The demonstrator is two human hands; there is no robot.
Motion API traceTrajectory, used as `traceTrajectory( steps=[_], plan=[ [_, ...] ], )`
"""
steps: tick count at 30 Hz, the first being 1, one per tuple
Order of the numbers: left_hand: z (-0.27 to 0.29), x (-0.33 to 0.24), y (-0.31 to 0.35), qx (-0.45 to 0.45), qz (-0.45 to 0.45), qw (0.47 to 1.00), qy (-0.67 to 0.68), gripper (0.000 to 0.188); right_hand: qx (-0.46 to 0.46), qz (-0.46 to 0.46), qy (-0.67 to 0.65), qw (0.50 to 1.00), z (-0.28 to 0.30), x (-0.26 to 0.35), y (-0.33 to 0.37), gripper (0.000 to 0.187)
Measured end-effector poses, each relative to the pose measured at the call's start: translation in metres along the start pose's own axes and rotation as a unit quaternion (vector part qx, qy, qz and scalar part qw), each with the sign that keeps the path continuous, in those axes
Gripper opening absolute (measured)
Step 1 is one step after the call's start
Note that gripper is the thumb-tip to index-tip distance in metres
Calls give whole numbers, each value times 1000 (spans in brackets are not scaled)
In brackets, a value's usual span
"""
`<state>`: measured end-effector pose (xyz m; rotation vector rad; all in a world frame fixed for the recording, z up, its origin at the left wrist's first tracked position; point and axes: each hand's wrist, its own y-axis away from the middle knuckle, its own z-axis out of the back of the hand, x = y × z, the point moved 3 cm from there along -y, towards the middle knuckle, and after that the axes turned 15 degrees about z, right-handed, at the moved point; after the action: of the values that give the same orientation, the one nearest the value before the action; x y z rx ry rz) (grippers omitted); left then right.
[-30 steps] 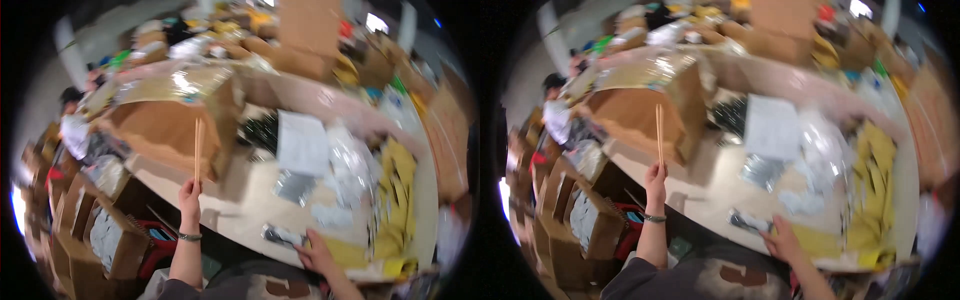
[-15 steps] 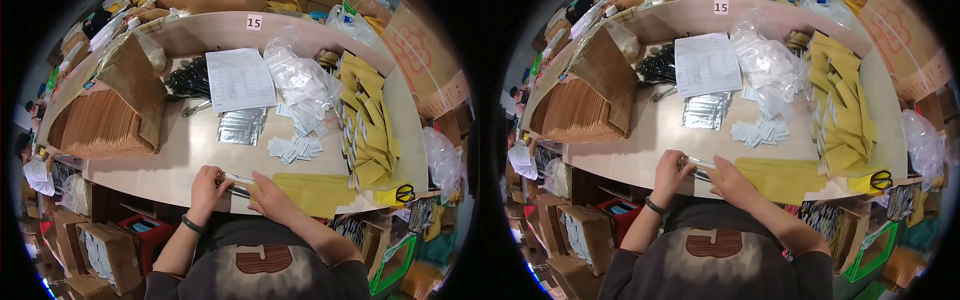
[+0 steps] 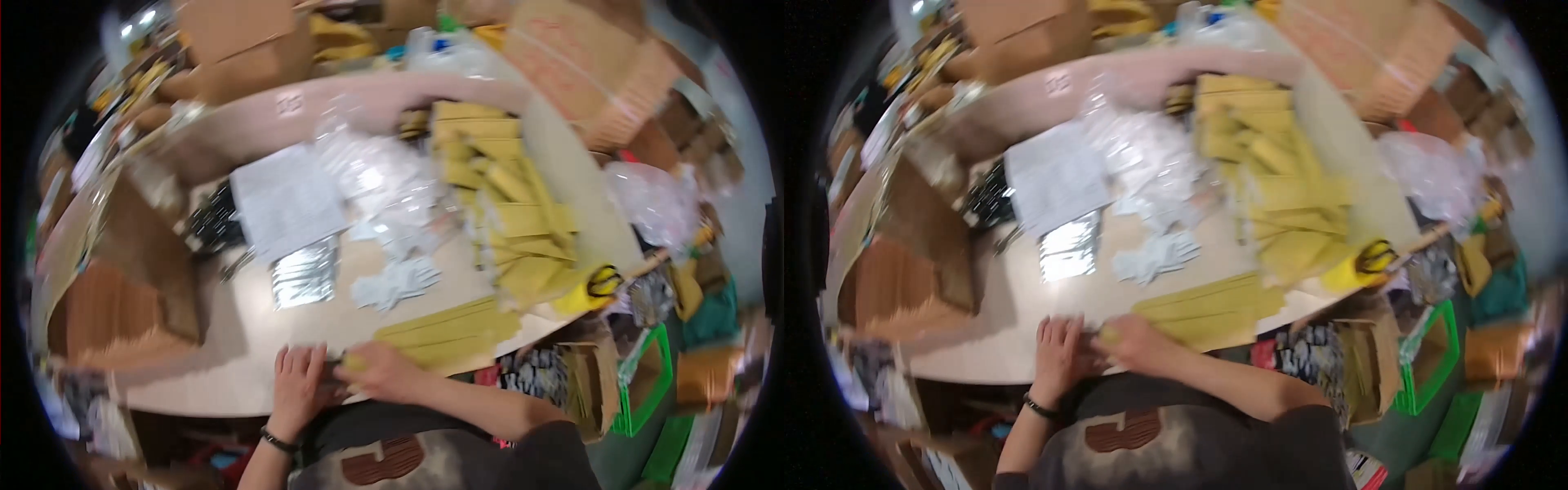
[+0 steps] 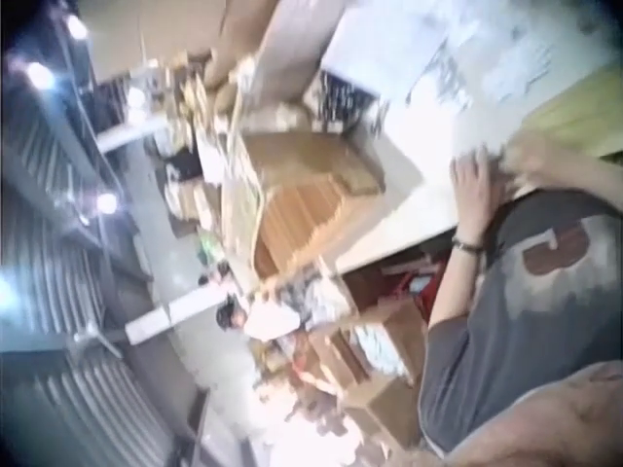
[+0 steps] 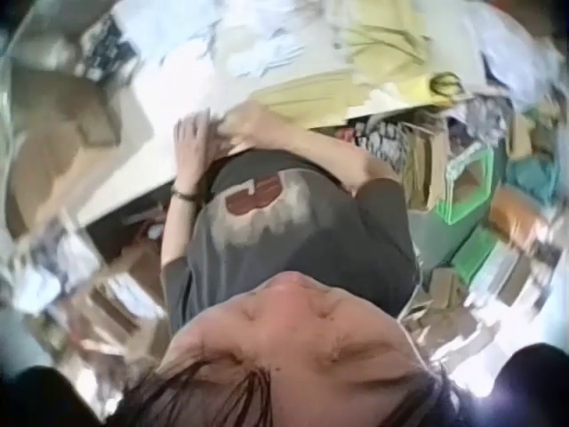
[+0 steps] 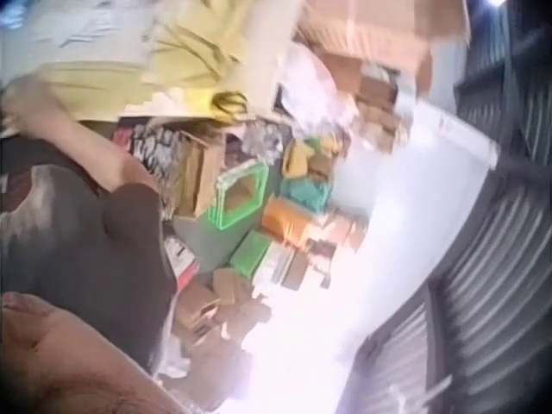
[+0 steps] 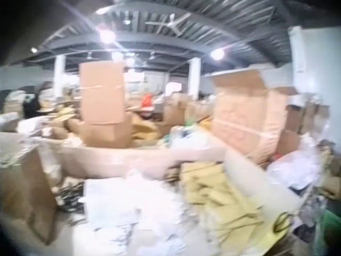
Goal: Packaging small items into silver pouches and placing them into yellow padded envelopes at a factory station.
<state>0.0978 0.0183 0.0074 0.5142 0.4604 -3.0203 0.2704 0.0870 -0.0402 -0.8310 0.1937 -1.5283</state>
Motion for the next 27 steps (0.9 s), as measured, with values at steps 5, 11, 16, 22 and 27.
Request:
traceTrajectory(
  steps=[5,11,16,22,27],
  plan=[
    [-9,37,3,45,18,999,1,50,215,29,70,974,51,-11,-41,18],
    [-4,41,11,293,370,833,290,45,122,-38,346,929,243,-88,7,43],
    [-72,-39,10,358,194,726,554,59,258,-24,-4,966,93,-42,33,48],
    [-31,-13,3,245,261,869,343,34,125,-144,124,974,66,-20,20,45],
    [-16,18,21,119,236,961,78,63,184,-370,75,907,39,-28,23,37]
  ],
)
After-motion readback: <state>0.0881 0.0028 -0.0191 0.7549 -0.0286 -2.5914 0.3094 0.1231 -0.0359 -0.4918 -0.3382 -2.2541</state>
